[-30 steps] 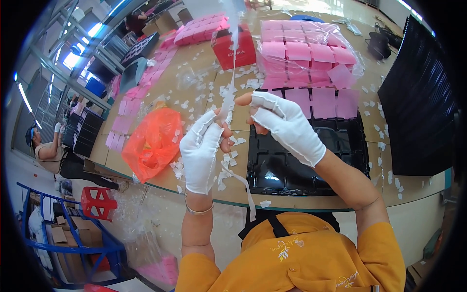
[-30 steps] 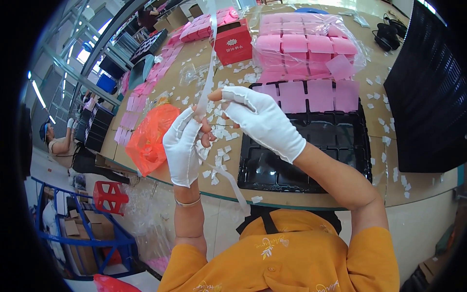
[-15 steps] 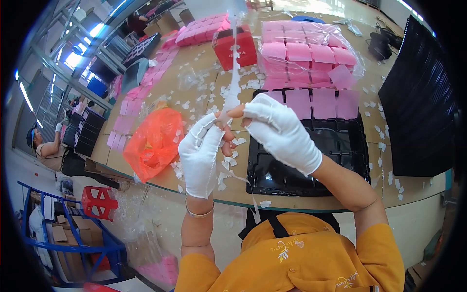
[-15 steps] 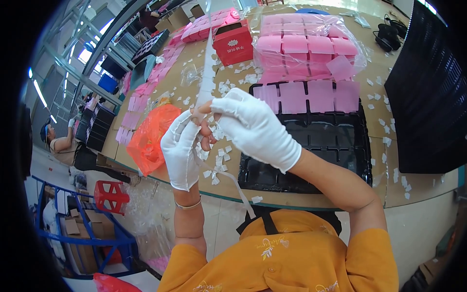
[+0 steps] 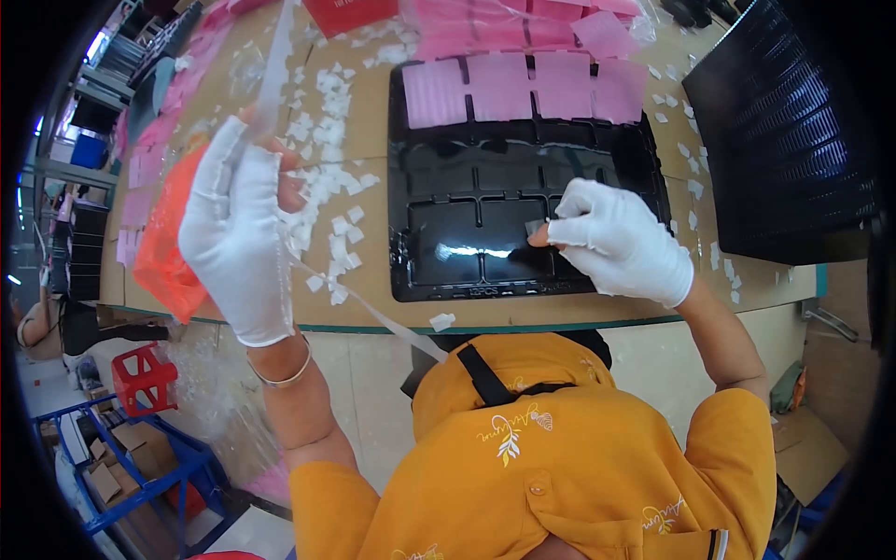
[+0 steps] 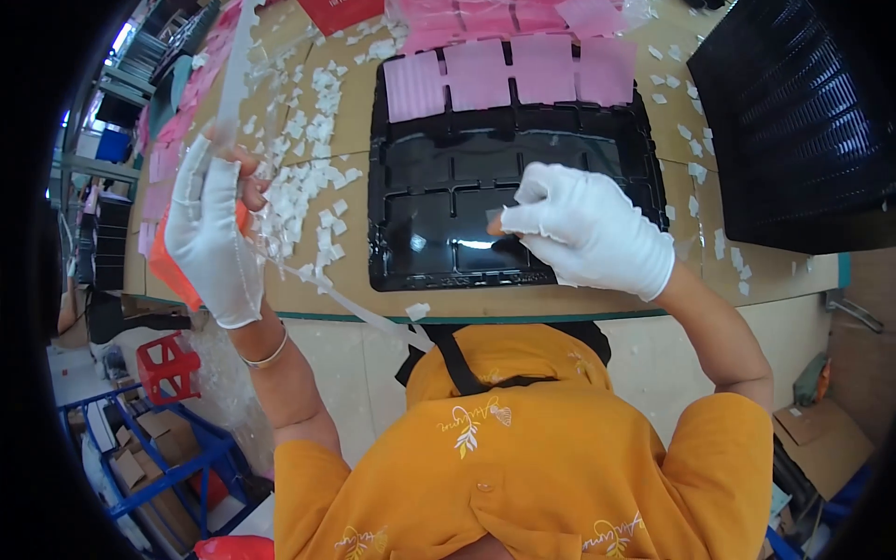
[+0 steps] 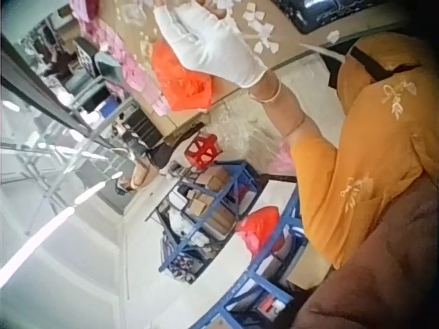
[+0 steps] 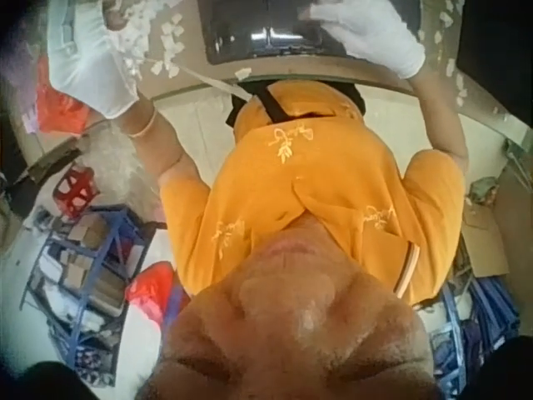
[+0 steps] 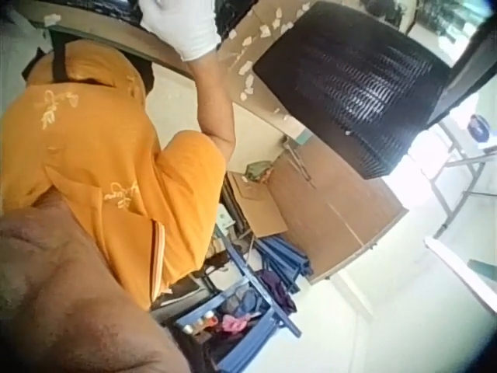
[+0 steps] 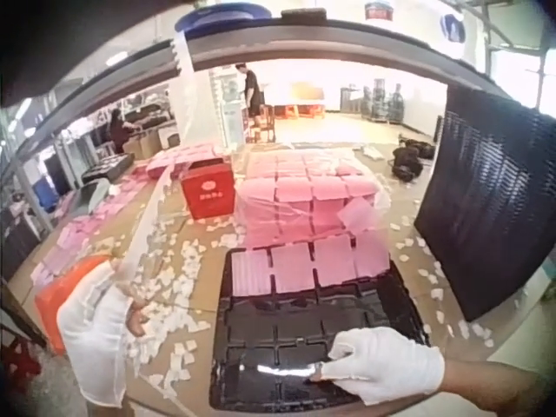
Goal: The person assembles pink foam pieces by hand, organizing them into a black plastic tray.
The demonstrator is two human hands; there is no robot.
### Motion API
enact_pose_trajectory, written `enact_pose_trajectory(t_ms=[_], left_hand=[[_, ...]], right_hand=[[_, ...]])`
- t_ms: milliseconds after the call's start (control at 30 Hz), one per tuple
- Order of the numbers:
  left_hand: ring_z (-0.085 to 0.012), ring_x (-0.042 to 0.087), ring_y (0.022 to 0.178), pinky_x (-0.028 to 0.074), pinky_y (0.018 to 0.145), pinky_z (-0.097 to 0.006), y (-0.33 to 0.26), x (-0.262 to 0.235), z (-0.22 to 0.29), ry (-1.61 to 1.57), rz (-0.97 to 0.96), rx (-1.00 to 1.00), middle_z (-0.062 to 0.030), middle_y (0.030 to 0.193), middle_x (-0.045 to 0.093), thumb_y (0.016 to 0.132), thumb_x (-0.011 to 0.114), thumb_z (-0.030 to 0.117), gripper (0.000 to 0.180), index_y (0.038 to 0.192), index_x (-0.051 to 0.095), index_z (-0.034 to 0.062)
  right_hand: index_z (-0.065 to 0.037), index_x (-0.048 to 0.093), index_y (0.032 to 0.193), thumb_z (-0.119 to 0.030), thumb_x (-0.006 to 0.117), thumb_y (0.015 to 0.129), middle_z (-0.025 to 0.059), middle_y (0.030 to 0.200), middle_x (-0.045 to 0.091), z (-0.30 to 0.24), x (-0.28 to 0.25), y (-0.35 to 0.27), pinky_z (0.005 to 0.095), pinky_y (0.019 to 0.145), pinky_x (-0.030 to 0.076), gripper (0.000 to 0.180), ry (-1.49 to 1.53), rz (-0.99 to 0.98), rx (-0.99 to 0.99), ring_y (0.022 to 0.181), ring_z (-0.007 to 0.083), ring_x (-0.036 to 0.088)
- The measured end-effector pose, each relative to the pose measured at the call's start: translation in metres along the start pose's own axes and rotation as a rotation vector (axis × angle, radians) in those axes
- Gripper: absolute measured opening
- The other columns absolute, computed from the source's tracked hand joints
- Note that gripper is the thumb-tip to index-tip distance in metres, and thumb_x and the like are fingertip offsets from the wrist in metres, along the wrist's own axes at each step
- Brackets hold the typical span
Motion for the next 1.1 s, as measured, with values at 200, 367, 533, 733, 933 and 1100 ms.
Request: enact_pose_trajectory(t_ms=[200,367,533,733,933,1100], left_hand=[[-0.0049,0.062,0.073,0.049,0.061,-0.017,-0.007,0.002,0.013,0.140,0.038,0.092,-0.0061,0.095,0.070,0.098,0.060,0.000,0.030,0.128,0.065,-0.0001],[-0.0039,0.061,0.072,0.047,0.059,-0.017,-0.009,0.011,0.011,0.160,-0.007,0.131,-0.0048,0.093,0.070,0.098,0.060,0.000,0.031,0.129,0.066,0.0014],[-0.0041,0.059,0.070,0.046,0.058,-0.017,-0.003,0.012,0.004,-0.015,0.013,0.005,-0.0032,0.088,0.069,0.098,0.061,0.001,0.031,0.128,0.066,0.0012],[-0.0080,0.054,0.056,0.049,0.057,-0.023,-0.001,0.020,-0.013,-0.237,-0.113,-0.179,-0.0051,0.077,0.063,0.097,0.059,0.003,0.035,0.131,0.060,-0.0051],[-0.0109,0.047,0.047,0.052,0.055,-0.030,-0.002,0.028,-0.007,-0.371,-0.152,-0.233,-0.0056,0.067,0.053,0.097,0.057,0.011,0.042,0.134,0.055,-0.0078],[-0.0112,0.042,0.041,0.051,0.050,-0.033,0.003,0.032,-0.017,-0.562,-0.162,-0.381,-0.0040,0.063,0.050,0.096,0.060,0.018,0.042,0.129,0.057,-0.0070]], right_hand=[[-0.016,0.073,0.106,-0.007,0.069,0.073,0.0057,0.085,0.057,-0.004,0.055,-0.004,0.0407,0.069,0.047,0.034,-0.281,-0.162,-0.090,0.079,0.0260,0.059],[-0.016,0.069,0.116,-0.012,0.070,0.073,0.0029,0.081,0.051,-0.019,0.063,-0.010,0.0378,0.069,0.042,0.043,-0.484,-0.215,-0.152,0.076,0.0221,0.055],[-0.017,0.069,0.115,-0.014,0.065,0.078,0.0007,0.077,0.047,-0.040,0.055,-0.009,0.0371,0.068,0.040,0.037,-0.587,-0.154,-0.243,0.073,0.0196,0.052],[-0.011,0.072,0.103,-0.004,0.069,0.079,0.0048,0.076,0.055,-0.063,-0.035,0.065,0.0346,0.062,0.044,0.026,-0.363,0.243,-0.184,0.070,0.0227,0.058],[-0.002,0.069,0.110,-0.020,0.067,0.095,0.0026,0.088,0.063,-0.022,-0.030,0.134,0.0266,0.067,0.047,0.023,1.035,0.331,0.280,0.072,0.0142,0.058],[-0.005,0.069,0.108,-0.030,0.066,0.097,-0.0019,0.089,0.065,-0.023,-0.003,0.171,0.0236,0.065,0.044,0.027,1.359,0.111,0.237,0.071,0.0059,0.055]])
Point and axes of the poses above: each hand's wrist, its own y-axis towards the middle knuckle, its own x-axis out of the palm, z = x × y, the point moved 10 cm from there along y, towards the middle knuckle
